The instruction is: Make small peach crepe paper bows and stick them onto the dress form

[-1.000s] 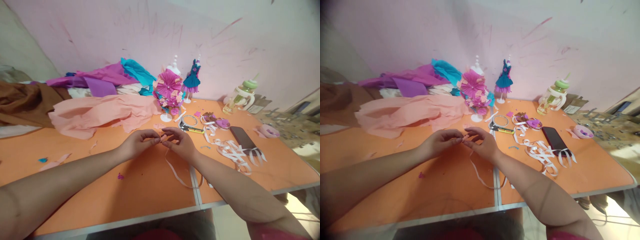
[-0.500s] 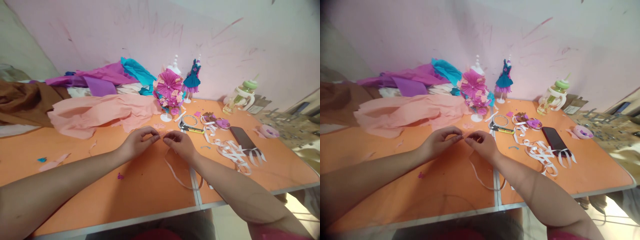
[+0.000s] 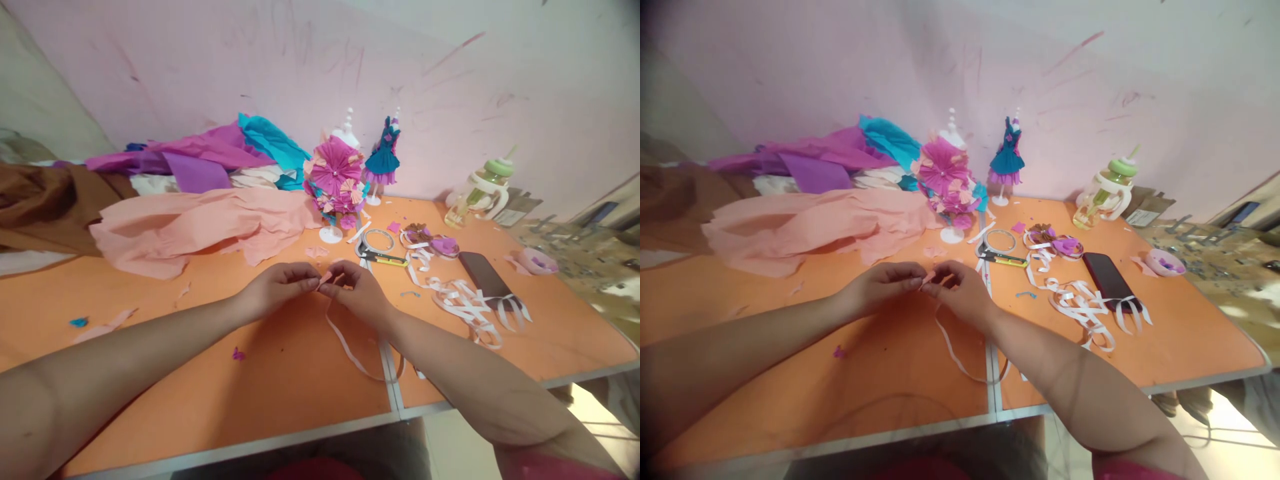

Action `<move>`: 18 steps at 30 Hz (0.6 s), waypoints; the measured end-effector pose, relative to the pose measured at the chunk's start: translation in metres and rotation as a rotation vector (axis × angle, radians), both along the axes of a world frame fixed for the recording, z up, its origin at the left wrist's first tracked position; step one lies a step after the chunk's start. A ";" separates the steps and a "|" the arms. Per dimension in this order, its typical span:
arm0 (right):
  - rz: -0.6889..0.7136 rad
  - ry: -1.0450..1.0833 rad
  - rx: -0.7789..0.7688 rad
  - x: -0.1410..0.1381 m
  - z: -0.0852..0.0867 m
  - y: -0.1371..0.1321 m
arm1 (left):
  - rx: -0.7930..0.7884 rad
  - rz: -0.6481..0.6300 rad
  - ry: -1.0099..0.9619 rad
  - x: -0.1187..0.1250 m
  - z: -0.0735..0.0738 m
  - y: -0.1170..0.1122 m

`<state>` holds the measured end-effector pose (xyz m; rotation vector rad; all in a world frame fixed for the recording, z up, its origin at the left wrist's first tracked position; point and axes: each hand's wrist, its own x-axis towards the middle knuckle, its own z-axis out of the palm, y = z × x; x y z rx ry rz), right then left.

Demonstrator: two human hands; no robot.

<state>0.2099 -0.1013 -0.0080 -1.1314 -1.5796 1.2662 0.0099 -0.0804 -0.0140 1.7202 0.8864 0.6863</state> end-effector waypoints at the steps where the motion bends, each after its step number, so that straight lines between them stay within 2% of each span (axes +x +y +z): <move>1: 0.005 0.018 -0.012 0.000 0.000 0.000 | -0.008 -0.018 0.008 0.000 0.001 0.000; 6: 0.022 -0.054 0.011 0.003 0.001 0.001 | -0.021 -0.030 0.080 -0.001 0.006 -0.001; 12: -0.053 -0.150 0.031 0.005 0.002 0.004 | 0.033 0.072 0.095 -0.003 -0.003 0.005; 18: -0.060 -0.234 0.085 0.005 0.004 0.002 | 0.020 0.078 0.074 -0.002 -0.009 0.008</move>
